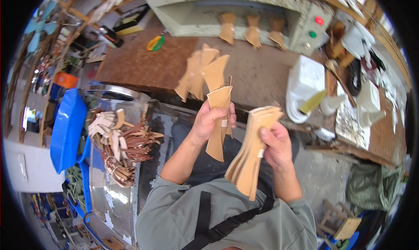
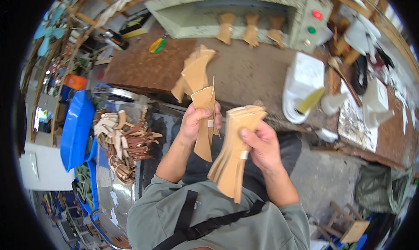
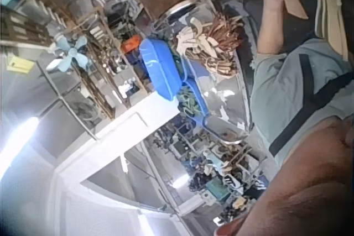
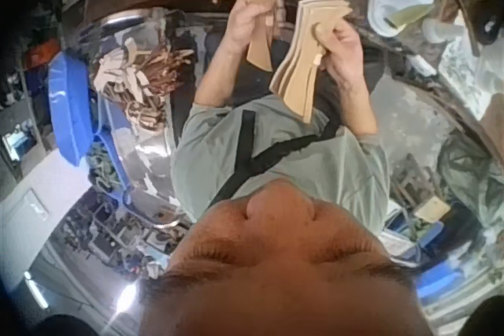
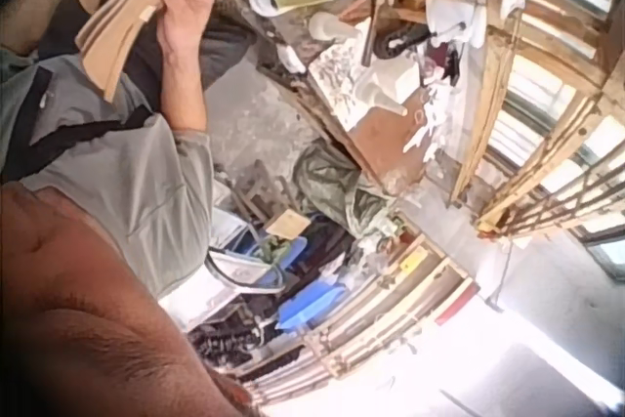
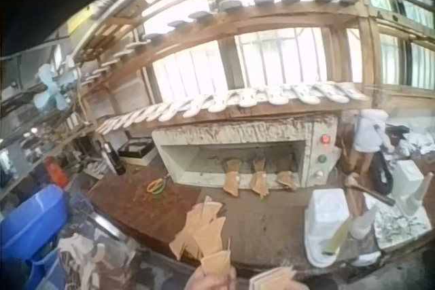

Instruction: The recorder is applying adhesive to small leather shoe components and stacking them.

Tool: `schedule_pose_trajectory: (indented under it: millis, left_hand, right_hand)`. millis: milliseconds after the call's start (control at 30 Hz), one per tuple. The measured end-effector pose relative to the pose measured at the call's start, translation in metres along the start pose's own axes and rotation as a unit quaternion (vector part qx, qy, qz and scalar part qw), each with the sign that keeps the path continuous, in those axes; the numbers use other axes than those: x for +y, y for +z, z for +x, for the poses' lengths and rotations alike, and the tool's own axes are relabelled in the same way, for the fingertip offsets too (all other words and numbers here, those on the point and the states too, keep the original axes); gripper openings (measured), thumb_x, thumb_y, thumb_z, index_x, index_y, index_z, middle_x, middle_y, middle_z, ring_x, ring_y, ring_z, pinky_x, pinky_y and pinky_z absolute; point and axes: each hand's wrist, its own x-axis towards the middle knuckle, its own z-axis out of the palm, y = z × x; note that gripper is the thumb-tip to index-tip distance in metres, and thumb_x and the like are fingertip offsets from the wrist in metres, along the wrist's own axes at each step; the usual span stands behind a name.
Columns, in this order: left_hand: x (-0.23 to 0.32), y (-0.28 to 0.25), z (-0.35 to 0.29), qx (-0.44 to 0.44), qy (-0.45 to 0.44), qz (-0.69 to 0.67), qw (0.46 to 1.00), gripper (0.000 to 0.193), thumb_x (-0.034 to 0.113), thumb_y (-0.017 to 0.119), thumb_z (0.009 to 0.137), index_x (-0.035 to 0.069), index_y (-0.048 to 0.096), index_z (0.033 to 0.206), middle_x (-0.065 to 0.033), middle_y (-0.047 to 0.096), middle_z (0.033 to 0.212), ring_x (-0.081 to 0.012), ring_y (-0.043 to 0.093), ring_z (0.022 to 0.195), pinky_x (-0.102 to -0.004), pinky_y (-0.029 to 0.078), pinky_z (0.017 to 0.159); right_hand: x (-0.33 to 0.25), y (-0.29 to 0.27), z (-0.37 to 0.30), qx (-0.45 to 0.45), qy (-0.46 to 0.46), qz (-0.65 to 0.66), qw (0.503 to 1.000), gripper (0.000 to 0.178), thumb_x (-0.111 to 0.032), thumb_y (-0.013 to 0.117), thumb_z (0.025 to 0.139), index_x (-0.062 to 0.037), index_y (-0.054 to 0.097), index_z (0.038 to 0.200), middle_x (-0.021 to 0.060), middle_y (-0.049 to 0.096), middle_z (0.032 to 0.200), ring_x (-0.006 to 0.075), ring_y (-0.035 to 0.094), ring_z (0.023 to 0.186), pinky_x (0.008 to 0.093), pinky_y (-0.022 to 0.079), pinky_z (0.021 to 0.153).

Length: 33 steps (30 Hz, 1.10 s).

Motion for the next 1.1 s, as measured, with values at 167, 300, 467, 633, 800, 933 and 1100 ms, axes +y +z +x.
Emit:
schedule_pose_trajectory:
  millis: [167,300,467,633,800,933,1100]
  left_hand:
    - [-0.051,0.044,-0.016,0.102,0.052,0.084,0.990,0.046,0.037,0.033,0.097,0.004,0.036,0.128,-0.0088,0.055,0.101,-0.0144,0.057,0.077,-0.0266,0.048,0.068]
    - [-0.069,0.060,-0.037,0.090,0.001,-0.004,0.996,0.055,0.047,0.024,0.096,0.006,0.032,0.131,-0.0098,0.052,0.107,-0.0160,0.057,0.080,-0.0285,0.048,0.070]
    - [-0.090,0.053,-0.064,0.037,-0.022,-0.010,0.999,0.059,0.052,0.024,0.094,0.003,0.029,0.128,-0.0109,0.050,0.108,-0.0160,0.054,0.087,-0.0284,0.046,0.075]
    - [-0.105,0.061,-0.070,0.114,0.005,0.191,0.975,0.058,0.051,0.024,0.095,-0.001,0.035,0.118,-0.0087,0.049,0.104,-0.0119,0.049,0.092,-0.0245,0.041,0.079]
    - [-0.105,0.061,-0.078,0.094,-0.064,0.148,0.982,0.058,0.050,0.024,0.095,-0.001,0.038,0.119,-0.0080,0.049,0.104,-0.0112,0.048,0.093,-0.0244,0.041,0.078]
    - [-0.104,0.073,-0.077,0.100,-0.061,0.170,0.978,0.056,0.048,0.024,0.096,-0.001,0.040,0.120,-0.0081,0.050,0.105,-0.0111,0.049,0.093,-0.0243,0.041,0.079]
    - [-0.104,0.093,-0.082,0.093,-0.051,0.140,0.984,0.057,0.047,0.024,0.096,-0.001,0.039,0.123,-0.0089,0.050,0.113,-0.0127,0.049,0.099,-0.0255,0.041,0.084]
  right_hand:
    - [0.018,0.001,-0.009,0.062,0.045,-0.080,0.994,0.023,-0.011,0.061,0.086,0.0000,0.058,0.107,0.0026,0.063,0.095,0.0083,0.059,0.082,0.0197,0.048,0.071]
    - [0.031,0.000,-0.023,0.104,0.001,-0.102,0.989,0.024,-0.004,0.061,0.085,0.0014,0.056,0.107,0.0036,0.063,0.095,0.0087,0.059,0.087,0.0220,0.050,0.074]
    - [0.038,-0.011,-0.044,0.100,0.049,-0.116,0.987,0.029,-0.001,0.062,0.083,0.0014,0.053,0.110,0.0057,0.062,0.100,0.0097,0.059,0.089,0.0242,0.050,0.078]
    - [0.055,-0.025,-0.060,0.080,0.051,-0.120,0.988,0.034,0.000,0.062,0.083,0.0012,0.049,0.114,0.0065,0.060,0.105,0.0108,0.059,0.092,0.0254,0.050,0.080]
    - [0.063,-0.026,-0.069,0.097,0.006,-0.079,0.992,0.035,0.000,0.062,0.083,0.0006,0.048,0.115,0.0060,0.060,0.106,0.0115,0.058,0.093,0.0252,0.048,0.083]
    - [0.063,-0.029,-0.079,0.095,-0.026,-0.093,0.991,0.036,0.000,0.062,0.083,0.0001,0.048,0.115,0.0059,0.060,0.106,0.0116,0.058,0.093,0.0249,0.048,0.082]
    - [0.049,-0.039,-0.088,0.029,0.021,-0.027,0.999,0.037,0.001,0.063,0.082,-0.0001,0.049,0.116,0.0054,0.060,0.106,0.0111,0.057,0.094,0.0261,0.047,0.083]
